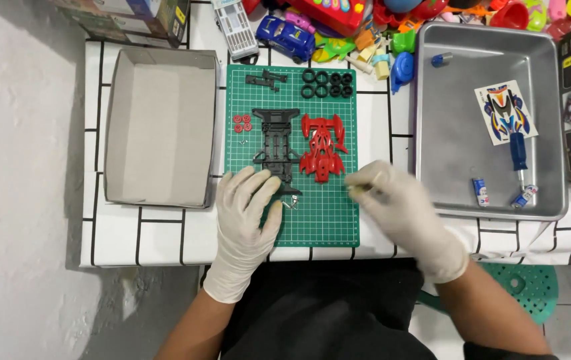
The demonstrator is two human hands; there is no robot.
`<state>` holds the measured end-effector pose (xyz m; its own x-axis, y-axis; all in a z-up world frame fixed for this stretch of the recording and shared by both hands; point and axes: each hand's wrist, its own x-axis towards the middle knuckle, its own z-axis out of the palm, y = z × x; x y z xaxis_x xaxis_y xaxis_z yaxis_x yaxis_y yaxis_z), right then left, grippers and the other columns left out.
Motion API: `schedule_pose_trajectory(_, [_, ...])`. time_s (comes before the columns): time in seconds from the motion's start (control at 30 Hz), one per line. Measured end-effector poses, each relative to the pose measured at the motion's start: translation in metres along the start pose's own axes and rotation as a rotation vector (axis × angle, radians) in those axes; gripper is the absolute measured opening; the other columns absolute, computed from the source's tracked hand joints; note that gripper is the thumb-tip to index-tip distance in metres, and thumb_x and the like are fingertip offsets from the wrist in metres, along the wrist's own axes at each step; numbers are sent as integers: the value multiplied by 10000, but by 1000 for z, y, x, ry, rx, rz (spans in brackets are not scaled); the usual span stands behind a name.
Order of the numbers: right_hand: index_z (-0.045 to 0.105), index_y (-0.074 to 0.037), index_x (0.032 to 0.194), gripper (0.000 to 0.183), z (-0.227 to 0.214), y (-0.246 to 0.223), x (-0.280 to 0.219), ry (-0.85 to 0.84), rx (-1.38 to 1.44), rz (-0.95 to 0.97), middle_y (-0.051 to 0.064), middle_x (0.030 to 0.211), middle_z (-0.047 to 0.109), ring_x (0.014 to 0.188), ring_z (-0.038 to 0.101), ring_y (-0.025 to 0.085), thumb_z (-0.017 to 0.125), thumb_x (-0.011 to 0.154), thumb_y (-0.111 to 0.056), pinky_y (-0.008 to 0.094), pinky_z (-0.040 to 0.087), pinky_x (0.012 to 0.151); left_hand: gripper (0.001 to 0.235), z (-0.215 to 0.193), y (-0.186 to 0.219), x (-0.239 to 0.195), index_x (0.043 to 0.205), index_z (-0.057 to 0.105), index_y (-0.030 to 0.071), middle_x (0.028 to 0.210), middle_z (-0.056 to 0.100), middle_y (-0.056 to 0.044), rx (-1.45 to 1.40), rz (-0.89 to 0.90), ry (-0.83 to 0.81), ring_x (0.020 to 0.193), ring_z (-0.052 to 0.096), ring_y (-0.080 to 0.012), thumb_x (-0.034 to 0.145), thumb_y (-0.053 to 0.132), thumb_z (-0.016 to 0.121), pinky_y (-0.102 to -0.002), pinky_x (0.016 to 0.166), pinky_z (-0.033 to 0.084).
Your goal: The person opens a toy car box and removes the contents, including red and black plastic parts, wheels, and stickers. They place the parts on a green cutting mat and begin assembling the toy car by attaching wheels and other components.
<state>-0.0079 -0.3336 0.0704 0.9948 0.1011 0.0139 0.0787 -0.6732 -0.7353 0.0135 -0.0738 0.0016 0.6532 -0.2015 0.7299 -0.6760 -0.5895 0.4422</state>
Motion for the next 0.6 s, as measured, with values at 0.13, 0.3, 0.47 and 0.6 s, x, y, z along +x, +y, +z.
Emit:
schedule_pose_trajectory(0.13, [732, -143, 1067, 158, 65, 4, -11, 80, -169, -187, 59, 992, 718, 978, 718, 275, 733, 910, -128, 411, 578, 835, 280, -2, 3, 0, 1239, 681, 103, 1240, 649, -105, 33, -19, -9, 1238, 579, -353, 964, 151, 656, -538, 1128, 348])
schedule_pose_trajectory(0.3, [758, -177, 1058, 124, 89, 3, -11, 140, -247, -162, -23, 903, 672, 883, 670, 185, 716, 943, -154, 329, 542, 848, 283, -1, 0, -3, 1235, 695, 144, 1252, 653, -82, 24, -37, 0, 1258, 573, -337, 963, 189, 632, -551, 1147, 339])
schedule_pose_trajectory(0.47, [756, -189, 1109, 187, 89, 8, -9, 138, -234, -121, -18, 931, 695, 899, 678, 195, 743, 922, -183, 342, 557, 844, 278, -1, -1, -5, 1229, 703, 150, 1249, 656, -83, 0, -41, -6, 1256, 576, -336, 966, 202, 627, -553, 1154, 329])
schedule_pose_trajectory(0.6, [750, -197, 1074, 213, 85, -1, -8, 169, -154, -45, -20, 877, 696, 888, 690, 198, 792, 867, -168, 355, 571, 862, 278, -3, 1, -4, 1228, 699, 152, 1240, 655, -89, -20, -58, -18, 1256, 577, -339, 970, 200, 610, -557, 1150, 332])
